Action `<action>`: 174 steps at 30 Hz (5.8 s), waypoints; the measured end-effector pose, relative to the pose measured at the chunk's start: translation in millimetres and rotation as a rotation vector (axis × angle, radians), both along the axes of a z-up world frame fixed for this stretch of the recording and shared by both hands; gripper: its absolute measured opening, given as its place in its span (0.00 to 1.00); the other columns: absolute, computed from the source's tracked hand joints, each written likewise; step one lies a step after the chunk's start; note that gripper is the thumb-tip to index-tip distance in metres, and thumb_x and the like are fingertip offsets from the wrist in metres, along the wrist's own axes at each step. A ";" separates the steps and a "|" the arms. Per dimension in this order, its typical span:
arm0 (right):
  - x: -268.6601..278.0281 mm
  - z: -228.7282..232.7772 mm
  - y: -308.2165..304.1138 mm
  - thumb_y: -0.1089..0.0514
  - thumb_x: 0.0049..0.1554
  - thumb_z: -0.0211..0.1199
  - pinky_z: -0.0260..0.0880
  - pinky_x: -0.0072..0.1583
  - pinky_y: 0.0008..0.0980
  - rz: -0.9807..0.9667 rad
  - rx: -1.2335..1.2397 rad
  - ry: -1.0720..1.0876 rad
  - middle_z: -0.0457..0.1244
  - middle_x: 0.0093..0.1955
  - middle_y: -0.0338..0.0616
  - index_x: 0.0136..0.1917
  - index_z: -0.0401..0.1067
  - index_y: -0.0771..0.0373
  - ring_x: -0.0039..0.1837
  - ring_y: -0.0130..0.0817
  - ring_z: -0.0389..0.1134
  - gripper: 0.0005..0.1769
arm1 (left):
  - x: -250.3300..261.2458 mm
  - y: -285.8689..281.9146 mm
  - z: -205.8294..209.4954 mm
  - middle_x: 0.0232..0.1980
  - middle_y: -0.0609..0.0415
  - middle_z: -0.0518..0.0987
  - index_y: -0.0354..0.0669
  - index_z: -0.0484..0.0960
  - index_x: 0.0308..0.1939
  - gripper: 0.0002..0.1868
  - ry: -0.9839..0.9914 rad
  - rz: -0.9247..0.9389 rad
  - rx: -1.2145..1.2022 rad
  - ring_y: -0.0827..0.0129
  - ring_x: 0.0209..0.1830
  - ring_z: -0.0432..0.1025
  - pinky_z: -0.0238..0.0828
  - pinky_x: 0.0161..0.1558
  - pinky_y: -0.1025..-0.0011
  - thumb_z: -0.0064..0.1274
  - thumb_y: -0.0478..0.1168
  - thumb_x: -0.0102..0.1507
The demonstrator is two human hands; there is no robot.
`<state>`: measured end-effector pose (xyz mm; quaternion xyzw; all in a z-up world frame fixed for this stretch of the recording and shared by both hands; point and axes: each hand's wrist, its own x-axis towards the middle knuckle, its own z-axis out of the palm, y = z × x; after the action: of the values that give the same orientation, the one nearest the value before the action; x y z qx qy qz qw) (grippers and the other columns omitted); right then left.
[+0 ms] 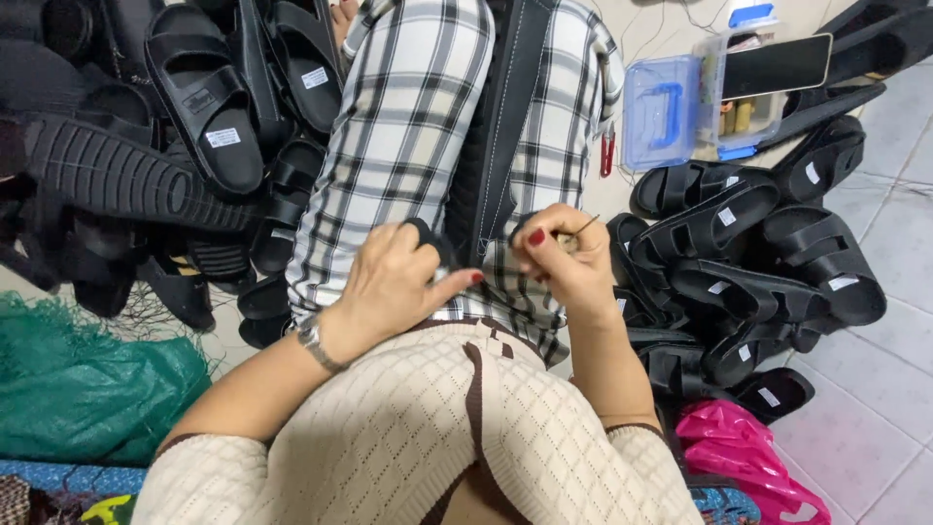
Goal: Hand-sewing the sole of a black sandal using a needle and thread while sitting on the floor.
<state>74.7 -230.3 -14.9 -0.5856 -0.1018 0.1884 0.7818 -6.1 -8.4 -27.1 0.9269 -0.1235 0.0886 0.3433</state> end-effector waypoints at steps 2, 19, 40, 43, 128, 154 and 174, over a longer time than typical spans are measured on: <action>1.8 1.6 3.4 0.66 0.59 0.63 0.60 0.30 0.24 -0.089 -0.178 -0.129 0.61 0.23 0.48 0.39 0.73 0.71 0.22 0.26 0.57 0.08 | -17.7 -1.1 -8.3 0.20 0.52 0.64 0.42 0.73 0.17 0.29 0.077 -0.064 -0.120 0.54 0.21 0.69 0.65 0.27 0.65 0.54 0.56 0.66; 23.4 63.4 -26.2 0.60 0.56 0.65 0.55 0.33 0.33 0.604 -1.142 -0.904 0.51 0.27 0.38 0.72 0.69 0.50 0.30 0.32 0.53 0.30 | 67.9 74.3 85.1 0.38 0.50 0.72 0.31 0.67 0.54 0.36 0.419 0.314 -0.222 0.65 0.25 0.64 0.71 0.29 0.69 0.71 0.36 0.47; 34.7 86.6 8.0 0.61 0.47 0.66 0.61 0.27 0.33 0.662 -1.253 -0.951 0.58 0.25 0.39 0.64 0.77 0.57 0.24 0.33 0.60 0.30 | 59.0 21.8 -1.1 0.76 0.61 0.74 0.51 0.85 0.62 0.50 -0.172 -0.092 0.366 0.61 0.85 0.34 0.04 0.78 0.46 0.52 0.84 0.54; 33.0 81.8 15.5 0.63 0.47 0.67 0.57 0.24 0.32 0.622 -1.224 -0.967 0.58 0.22 0.39 0.60 0.80 0.60 0.21 0.31 0.55 0.25 | 57.0 22.0 -10.3 0.75 0.62 0.74 0.53 0.85 0.62 0.48 -0.202 -0.086 0.394 0.61 0.85 0.34 0.04 0.78 0.45 0.52 0.84 0.55; -29.3 112.6 27.3 0.67 0.55 0.62 0.61 0.52 0.35 0.172 -0.783 -0.886 0.61 0.39 0.44 0.46 0.70 0.63 0.43 0.39 0.61 0.05 | -17.7 3.4 -27.2 0.36 0.33 0.87 0.19 0.86 0.45 0.13 0.835 0.335 -1.200 0.60 0.34 0.78 0.73 0.38 0.70 0.61 0.27 0.58; -19.2 92.3 16.7 0.54 0.48 0.70 0.65 0.35 0.36 0.335 -1.257 -1.057 0.61 0.33 0.44 0.49 0.65 0.61 0.33 0.41 0.65 0.21 | -17.3 -13.8 -28.5 0.25 0.56 0.75 0.41 0.84 0.30 0.28 0.236 0.318 -0.080 0.70 0.20 0.69 0.68 0.22 0.73 0.72 0.62 0.45; -15.3 25.0 -10.5 0.69 0.56 0.65 0.55 0.35 0.14 0.173 0.031 0.141 0.72 0.49 0.48 0.43 0.76 0.69 0.32 0.16 0.57 0.01 | 24.7 -35.7 8.6 0.31 0.53 0.78 0.39 0.79 0.36 0.44 0.478 0.050 0.348 0.67 0.29 0.75 0.75 0.34 0.70 0.58 0.81 0.53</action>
<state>59.3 -240.8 10.1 -0.5475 -0.0996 0.2944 0.7769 18.6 -44.1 -18.6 0.9691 -0.0297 -0.1462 0.1964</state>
